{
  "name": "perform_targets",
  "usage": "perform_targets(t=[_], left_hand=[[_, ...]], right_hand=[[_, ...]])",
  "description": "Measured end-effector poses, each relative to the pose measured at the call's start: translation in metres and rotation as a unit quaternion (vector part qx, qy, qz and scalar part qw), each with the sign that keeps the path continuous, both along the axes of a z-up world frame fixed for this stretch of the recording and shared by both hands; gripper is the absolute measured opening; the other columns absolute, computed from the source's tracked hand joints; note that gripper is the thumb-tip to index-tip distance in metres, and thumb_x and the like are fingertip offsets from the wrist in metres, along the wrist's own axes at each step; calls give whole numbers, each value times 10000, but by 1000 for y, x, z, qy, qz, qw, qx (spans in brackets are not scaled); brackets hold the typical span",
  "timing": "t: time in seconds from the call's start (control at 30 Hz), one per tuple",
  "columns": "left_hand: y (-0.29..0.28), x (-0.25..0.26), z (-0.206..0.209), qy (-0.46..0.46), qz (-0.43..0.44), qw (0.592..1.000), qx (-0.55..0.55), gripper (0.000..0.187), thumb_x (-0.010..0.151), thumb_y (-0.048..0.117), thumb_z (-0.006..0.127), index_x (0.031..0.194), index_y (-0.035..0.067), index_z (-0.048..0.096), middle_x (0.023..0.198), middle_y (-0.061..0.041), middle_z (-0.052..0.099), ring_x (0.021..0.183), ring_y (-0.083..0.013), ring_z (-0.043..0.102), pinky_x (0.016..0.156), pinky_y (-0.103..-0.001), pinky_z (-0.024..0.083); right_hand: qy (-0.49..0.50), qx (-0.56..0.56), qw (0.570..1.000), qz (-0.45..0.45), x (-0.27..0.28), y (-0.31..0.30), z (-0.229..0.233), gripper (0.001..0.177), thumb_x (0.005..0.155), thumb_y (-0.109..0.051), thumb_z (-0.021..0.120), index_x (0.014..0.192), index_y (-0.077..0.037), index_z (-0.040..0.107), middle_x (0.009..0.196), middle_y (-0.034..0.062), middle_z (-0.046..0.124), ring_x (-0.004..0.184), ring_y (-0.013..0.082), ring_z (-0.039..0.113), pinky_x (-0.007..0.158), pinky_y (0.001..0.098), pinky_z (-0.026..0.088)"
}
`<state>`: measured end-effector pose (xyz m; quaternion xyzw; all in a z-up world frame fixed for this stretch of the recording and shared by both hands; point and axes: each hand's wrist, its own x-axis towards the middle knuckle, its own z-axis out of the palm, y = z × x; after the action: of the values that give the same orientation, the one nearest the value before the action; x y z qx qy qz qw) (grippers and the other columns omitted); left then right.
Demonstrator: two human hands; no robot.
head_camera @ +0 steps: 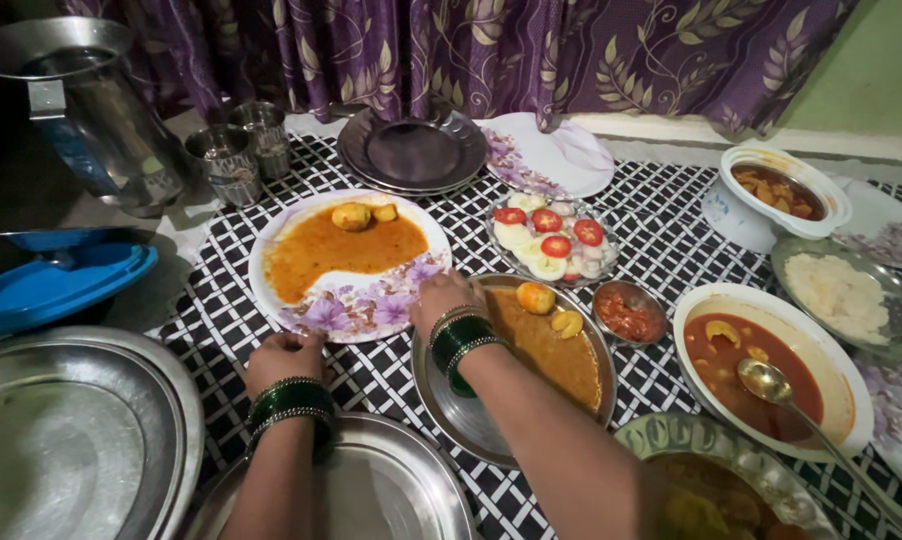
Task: The person serves food onto metal plates from various bowls and containers, including curry with eggs, vegetables, and flatbread, while sitting on the floor.
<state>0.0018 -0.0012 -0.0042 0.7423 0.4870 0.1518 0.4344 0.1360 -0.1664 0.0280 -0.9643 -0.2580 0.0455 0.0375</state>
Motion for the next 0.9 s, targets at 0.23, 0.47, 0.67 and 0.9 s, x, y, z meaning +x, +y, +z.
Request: perform_targets(t=[0.23,0.47,0.67,0.9], left_hand=[[3,7,-22,34,-39,995,89,449,909,484,701,1057,64,760,1041,-202,764,999,-382,727,920,-465,564],[-28,-7,3,55,-161,980,101,658,820,448,753,1308,52,558,1279,-231,699,1187,-391,675,1017,-453,539],[-106,-74,35,267,-291,885,247,680,970,426,598,1563,194,359,1668,-93,287,1538,-309,303,1214,-526,365],[-200,-150,75,392,-217,890,85,819,977,619,442,1634,295,75,1725,-81,-119,1567,-356,-55,1107,-789,73]], right_hand=[[2,99,995,-2,-32,-20,5,536,914,-406,622,1375,-140,557,1541,78,419,1474,306,288,1171,577,228],[-56,124,987,85,-105,-74,24,486,907,-316,673,1330,-89,593,1515,127,472,1468,321,330,1183,557,248],[-25,119,986,118,-160,-121,40,386,875,-211,682,1240,-94,636,1443,146,524,1454,348,345,1174,511,275],[-16,204,970,131,-215,-171,52,322,833,-104,675,1154,-69,672,1322,145,599,1379,364,431,1172,480,308]])
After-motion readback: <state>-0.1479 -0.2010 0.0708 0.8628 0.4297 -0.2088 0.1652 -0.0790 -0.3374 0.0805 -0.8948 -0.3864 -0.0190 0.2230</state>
